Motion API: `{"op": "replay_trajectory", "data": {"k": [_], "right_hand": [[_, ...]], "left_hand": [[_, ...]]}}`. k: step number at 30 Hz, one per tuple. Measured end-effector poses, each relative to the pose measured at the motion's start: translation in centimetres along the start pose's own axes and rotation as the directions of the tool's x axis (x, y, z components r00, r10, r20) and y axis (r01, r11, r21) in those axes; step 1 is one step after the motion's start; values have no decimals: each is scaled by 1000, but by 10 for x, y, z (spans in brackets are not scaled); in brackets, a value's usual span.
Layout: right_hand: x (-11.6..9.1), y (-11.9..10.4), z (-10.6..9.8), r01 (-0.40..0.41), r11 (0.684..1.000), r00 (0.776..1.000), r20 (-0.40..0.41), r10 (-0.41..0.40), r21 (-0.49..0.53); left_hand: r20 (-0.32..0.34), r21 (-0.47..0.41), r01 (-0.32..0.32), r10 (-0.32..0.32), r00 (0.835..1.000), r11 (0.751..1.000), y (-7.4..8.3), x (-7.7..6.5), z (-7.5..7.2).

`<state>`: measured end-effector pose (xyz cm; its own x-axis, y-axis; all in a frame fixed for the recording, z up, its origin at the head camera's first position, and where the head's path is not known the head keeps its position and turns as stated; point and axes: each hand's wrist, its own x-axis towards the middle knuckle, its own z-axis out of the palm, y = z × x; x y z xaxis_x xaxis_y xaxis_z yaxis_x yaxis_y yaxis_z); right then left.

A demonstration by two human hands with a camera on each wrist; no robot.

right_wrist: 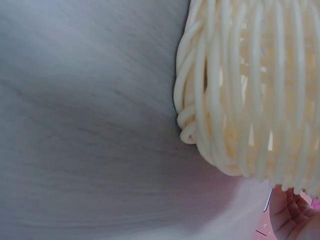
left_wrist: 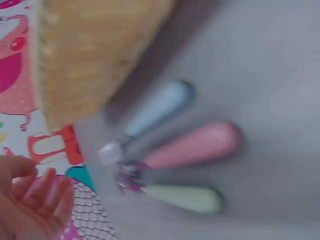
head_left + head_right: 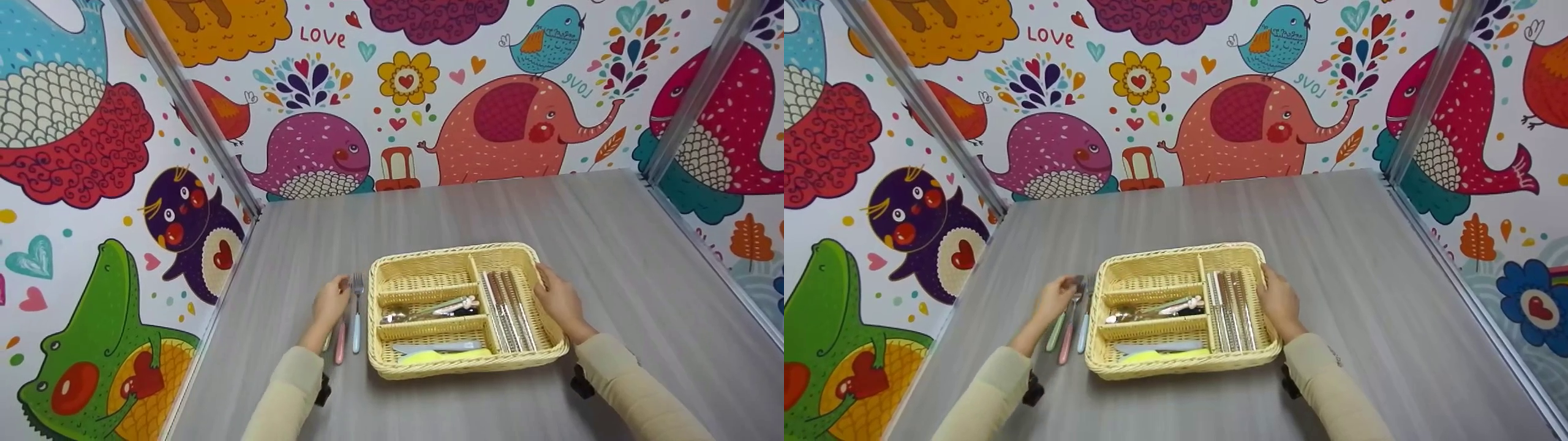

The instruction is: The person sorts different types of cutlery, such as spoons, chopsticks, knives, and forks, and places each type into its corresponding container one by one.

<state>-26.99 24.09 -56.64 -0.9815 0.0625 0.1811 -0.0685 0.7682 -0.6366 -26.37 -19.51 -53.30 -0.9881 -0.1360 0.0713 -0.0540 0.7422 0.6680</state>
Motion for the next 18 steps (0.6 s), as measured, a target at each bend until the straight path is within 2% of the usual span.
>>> {"op": "replay_trajectory", "data": {"k": [3, 6, 8, 12, 18], "right_hand": [[0, 1, 0, -1, 1000, 1000, 4, 1, -1], [0, 2, -1, 9, 1000, 1000, -2, -9, 1], [1, 2, 0, 18, 1000, 1000, -7, -18, 1], [1, 2, 0, 17, 1000, 1000, -9, -17, -5], [1, 0, 1, 5, 1000, 1000, 9, -5, -14]], "left_hand": [[56, 135, 112, -120, 991, 985, -18, -12, 0], [80, 247, 208, -234, 969, 946, -30, -22, -1], [90, 296, 243, -280, 956, 924, -35, -26, -3], [127, 340, 250, -308, 943, 906, -43, -32, -5], [154, 363, 244, -317, 936, 899, -50, -37, -6]]}}
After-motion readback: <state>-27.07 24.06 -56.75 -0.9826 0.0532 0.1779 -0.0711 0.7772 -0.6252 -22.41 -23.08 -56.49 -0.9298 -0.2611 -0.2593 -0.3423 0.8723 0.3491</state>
